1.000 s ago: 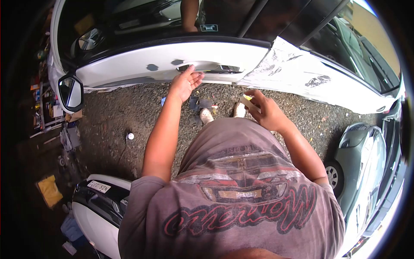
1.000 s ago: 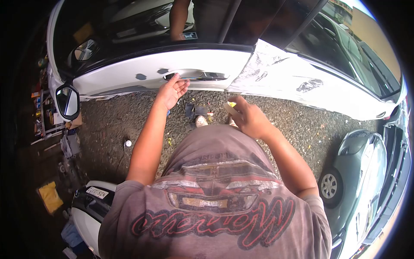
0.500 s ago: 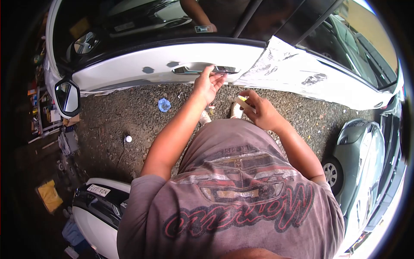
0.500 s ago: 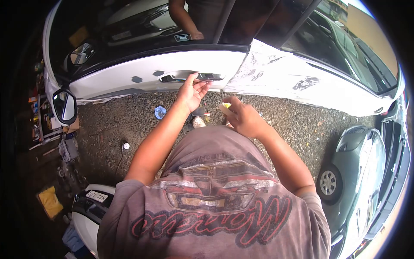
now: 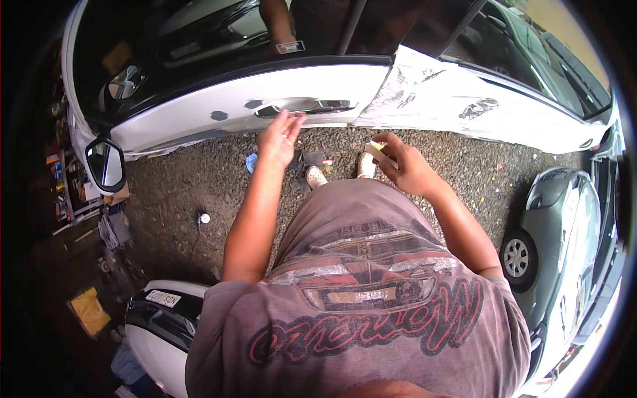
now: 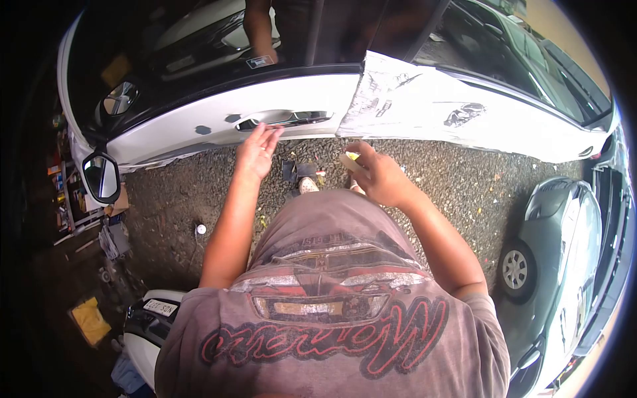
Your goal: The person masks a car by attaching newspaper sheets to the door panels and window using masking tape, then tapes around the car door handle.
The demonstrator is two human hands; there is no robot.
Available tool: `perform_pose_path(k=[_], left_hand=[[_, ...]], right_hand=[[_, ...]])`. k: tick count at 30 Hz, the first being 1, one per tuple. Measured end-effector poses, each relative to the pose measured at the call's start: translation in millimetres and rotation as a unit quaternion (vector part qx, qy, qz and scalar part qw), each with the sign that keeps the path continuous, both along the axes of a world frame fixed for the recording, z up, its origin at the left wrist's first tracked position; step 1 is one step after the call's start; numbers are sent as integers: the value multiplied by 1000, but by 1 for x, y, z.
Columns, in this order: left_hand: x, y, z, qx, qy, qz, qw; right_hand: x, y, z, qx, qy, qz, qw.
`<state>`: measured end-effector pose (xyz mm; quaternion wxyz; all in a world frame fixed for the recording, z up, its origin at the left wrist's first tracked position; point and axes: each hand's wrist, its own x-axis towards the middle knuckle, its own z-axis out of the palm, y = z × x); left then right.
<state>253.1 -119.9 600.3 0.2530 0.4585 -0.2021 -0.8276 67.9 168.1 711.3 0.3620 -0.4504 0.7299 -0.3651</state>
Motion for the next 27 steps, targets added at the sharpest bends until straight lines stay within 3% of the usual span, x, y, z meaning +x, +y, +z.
perform_pose_path(k=[9,13,15,16,19,20,23,25,27], left_hand=[[24,-39,8,-95,-139,98,981],[7,-18,12,-227,-184,1,956],[-16,0,33,-299,-333,-113,887],[-24,9,24,-361,-360,-119,852],[-42,39,15,-490,-458,-294,681],[-49,54,25,-508,-463,-322,651],[-50,86,54,-532,-424,-326,657],[-30,80,36,-576,-381,-276,669],[-11,62,32,-472,-426,-187,749]], right_hand=[[-11,11,6,79,-46,-21,996],[-13,11,1,54,-31,-17,998],[-15,7,0,37,-28,-17,999],[-15,6,0,36,-30,-15,999],[-19,2,-3,36,-26,5,999],[-20,0,-3,36,-23,15,999],[-23,-7,5,73,-35,26,996],[-26,-9,12,84,-41,22,995],[-27,-8,10,97,-51,10,994]])
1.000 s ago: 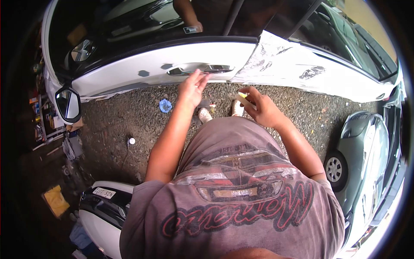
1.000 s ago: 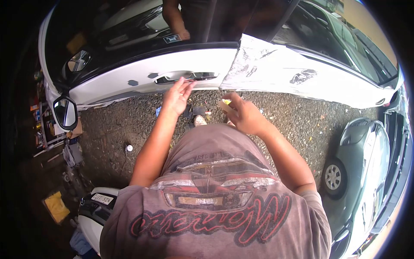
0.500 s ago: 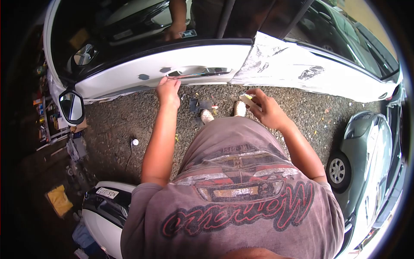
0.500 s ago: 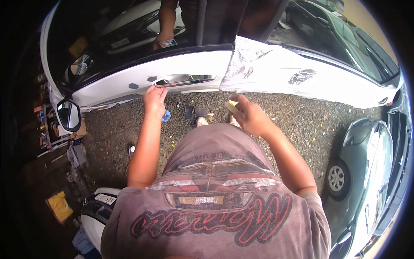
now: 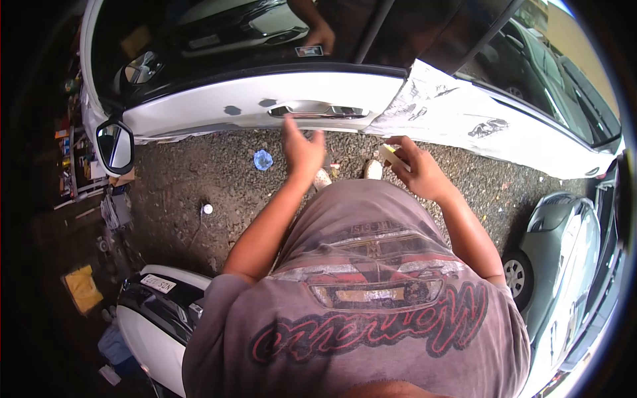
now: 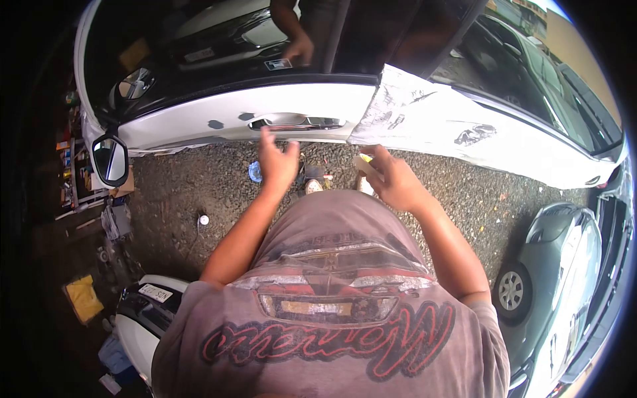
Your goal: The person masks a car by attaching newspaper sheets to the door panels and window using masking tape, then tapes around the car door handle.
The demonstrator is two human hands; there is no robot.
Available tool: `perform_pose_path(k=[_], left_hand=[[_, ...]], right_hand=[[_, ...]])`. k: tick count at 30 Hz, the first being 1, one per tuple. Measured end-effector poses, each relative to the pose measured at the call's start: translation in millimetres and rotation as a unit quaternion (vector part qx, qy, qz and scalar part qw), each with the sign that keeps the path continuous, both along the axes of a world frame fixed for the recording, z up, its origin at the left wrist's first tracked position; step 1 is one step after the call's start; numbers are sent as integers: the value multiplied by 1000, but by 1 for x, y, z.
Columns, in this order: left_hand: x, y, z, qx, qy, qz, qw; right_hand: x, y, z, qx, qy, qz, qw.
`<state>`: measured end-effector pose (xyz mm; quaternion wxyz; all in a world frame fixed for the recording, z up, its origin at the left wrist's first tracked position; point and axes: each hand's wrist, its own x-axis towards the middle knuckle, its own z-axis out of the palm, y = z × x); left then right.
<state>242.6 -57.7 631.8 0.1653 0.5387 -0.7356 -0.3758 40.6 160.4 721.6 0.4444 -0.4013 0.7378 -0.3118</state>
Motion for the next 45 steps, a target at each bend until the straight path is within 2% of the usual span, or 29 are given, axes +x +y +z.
perform_pose_path(k=[2,3,4,5,6,8,9,10,13,16,18,22,28,31,32,34,35,36,39,40,42,44,45], left_hand=[[20,-30,-37,69,131,142,979],[27,-47,-35,170,238,167,942],[32,-62,-31,267,337,189,883],[29,-75,-25,365,415,244,797],[29,-89,-30,366,414,241,797],[30,-109,-47,462,459,230,723],[28,-105,-48,443,440,201,755],[29,-104,-48,445,438,198,756],[32,-98,-46,419,396,142,805],[34,-99,-40,427,380,109,814],[31,-95,-37,435,375,97,813],[15,-72,-34,463,363,65,806],[-5,-47,-33,498,399,64,767],[-1,-36,-17,485,280,-4,828],[4,-34,-19,486,279,-5,828],[10,-32,-13,391,153,-85,904],[12,-27,-11,345,147,-74,924],[15,-25,-11,345,146,-76,924],[20,-24,-14,188,167,-90,964],[22,-24,-16,188,166,-92,964],[26,-25,-18,57,200,-107,972],[36,-33,-13,67,168,-115,977],[41,-36,-12,70,115,-130,982]], right_hand=[[-2,5,-5,-18,4,1,1000],[-4,6,-5,-17,5,-2,1000],[-3,7,-4,-4,8,-3,1000],[-2,8,-4,9,10,-3,1000],[-1,9,-4,9,10,-6,1000],[0,7,-5,13,12,-7,1000],[-1,6,-5,12,13,-9,1000],[-1,6,-4,5,18,-8,1000],[3,7,-4,0,18,-14,1000],[3,7,-11,-3,28,-15,999],[4,8,-19,-72,46,-16,996],[10,0,-14,-60,38,-21,997],[10,-5,-8,-53,38,4,998],[8,-2,-8,-46,26,0,999],[9,1,-12,-52,29,-8,998],[8,5,-17,-60,33,-20,997],[9,7,-17,-57,33,-23,998],[9,8,-18,-55,33,-26,998],[11,12,-23,-42,23,-35,998],[11,13,-24,-42,23,-37,998],[12,13,-24,-36,26,-25,999],[11,10,-17,-5,15,-23,1000],[12,6,-14,27,5,-18,999]])
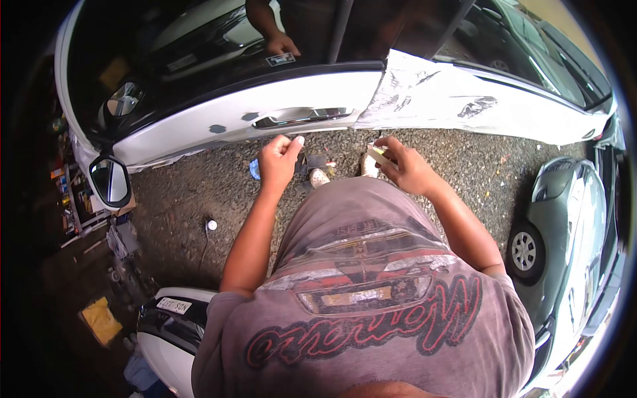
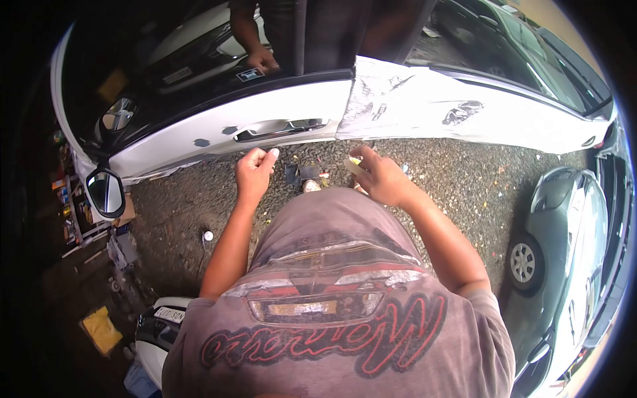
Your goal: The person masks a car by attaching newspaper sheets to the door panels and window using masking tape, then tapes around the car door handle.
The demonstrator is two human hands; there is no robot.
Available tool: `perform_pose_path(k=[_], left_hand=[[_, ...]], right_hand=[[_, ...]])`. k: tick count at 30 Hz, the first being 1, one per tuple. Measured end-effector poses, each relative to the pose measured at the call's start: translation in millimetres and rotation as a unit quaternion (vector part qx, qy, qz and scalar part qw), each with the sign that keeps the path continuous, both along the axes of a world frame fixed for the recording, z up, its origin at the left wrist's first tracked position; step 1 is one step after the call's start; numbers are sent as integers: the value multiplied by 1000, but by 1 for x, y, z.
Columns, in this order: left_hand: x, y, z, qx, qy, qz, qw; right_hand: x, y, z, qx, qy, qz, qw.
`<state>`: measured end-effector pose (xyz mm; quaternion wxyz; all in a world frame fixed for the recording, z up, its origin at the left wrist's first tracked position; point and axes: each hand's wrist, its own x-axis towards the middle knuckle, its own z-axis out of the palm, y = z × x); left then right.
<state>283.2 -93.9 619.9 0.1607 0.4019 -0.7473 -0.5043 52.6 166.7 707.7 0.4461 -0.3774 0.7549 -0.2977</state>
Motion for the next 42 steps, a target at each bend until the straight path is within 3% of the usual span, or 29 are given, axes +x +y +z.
perform_pose_path(k=[2,5,9,11,15,17,18,24,29,32,37,42], left_hand=[[8,-2,1,-9,-52,-11,999],[16,7,-6,-28,25,19,999],[23,-6,-9,-58,19,95,994],[27,-13,-9,-14,25,114,993],[20,-10,16,55,6,16,998],[10,4,23,171,45,-59,982],[4,9,31,157,43,-110,980],[-24,28,60,240,109,-148,953],[-25,30,67,222,110,-134,959],[-26,33,69,194,106,-126,967],[-21,32,60,146,84,-122,978],[-14,25,62,152,87,-92,980]], right_hand=[[2,-1,-2,-16,2,4,1000],[1,-2,-2,-35,4,8,999],[0,-6,-3,-34,18,13,999],[0,-8,-1,-31,3,13,999],[2,-25,19,-29,-33,25,999],[5,-34,22,-48,-33,37,998],[7,-38,23,-69,-34,48,996],[16,-58,30,-118,-63,53,990],[20,-61,29,-156,-54,45,985],[22,-63,36,-102,-45,75,991],[26,-62,24,-178,-21,70,981],[26,-64,33,-121,-52,70,989]])
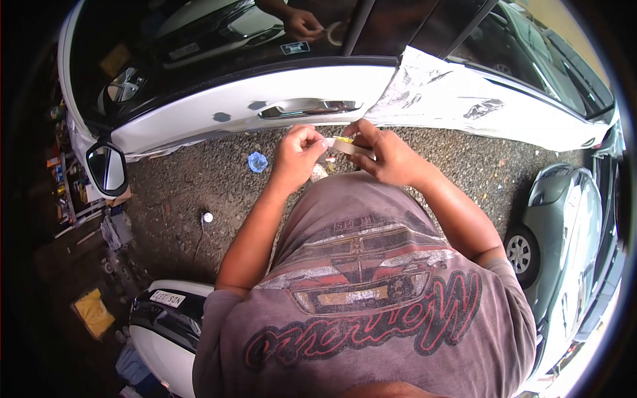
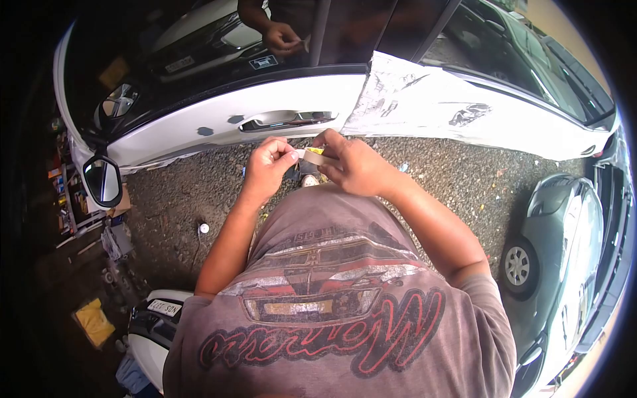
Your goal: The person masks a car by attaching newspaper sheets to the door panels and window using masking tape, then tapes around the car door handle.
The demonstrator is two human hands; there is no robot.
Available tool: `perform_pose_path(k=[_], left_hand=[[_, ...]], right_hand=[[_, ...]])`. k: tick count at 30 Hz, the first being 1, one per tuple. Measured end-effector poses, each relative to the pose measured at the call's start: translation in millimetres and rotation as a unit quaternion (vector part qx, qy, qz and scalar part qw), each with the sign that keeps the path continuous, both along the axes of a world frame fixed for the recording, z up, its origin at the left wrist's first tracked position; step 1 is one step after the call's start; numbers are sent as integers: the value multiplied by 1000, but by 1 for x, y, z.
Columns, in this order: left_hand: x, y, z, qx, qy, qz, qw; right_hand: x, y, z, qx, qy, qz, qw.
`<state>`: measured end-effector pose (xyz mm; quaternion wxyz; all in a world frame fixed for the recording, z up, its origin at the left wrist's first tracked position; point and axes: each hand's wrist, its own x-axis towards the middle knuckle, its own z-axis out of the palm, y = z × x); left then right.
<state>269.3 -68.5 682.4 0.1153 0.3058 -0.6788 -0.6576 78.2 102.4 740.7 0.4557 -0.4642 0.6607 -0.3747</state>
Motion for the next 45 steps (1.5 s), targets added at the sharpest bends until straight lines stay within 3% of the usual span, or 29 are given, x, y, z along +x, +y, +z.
perform_pose_path(k=[9,20,29,34,41,43,45], left_hand=[[11,-24,-1,-45,-1,49,998],[25,-18,8,69,-22,120,990],[31,-8,12,-4,39,117,992],[29,-4,24,-34,81,142,986],[30,6,43,-80,105,138,982],[31,10,48,-119,110,116,980],[31,10,49,-126,118,121,978]], right_hand=[[8,-6,9,13,-6,-10,1000],[12,-9,-7,13,25,8,1000],[9,-6,-8,-16,6,-23,1000],[4,-2,2,-5,113,-9,994],[2,4,7,-4,86,-15,996],[3,4,8,-1,146,-14,989],[2,3,4,-9,133,-12,991]])
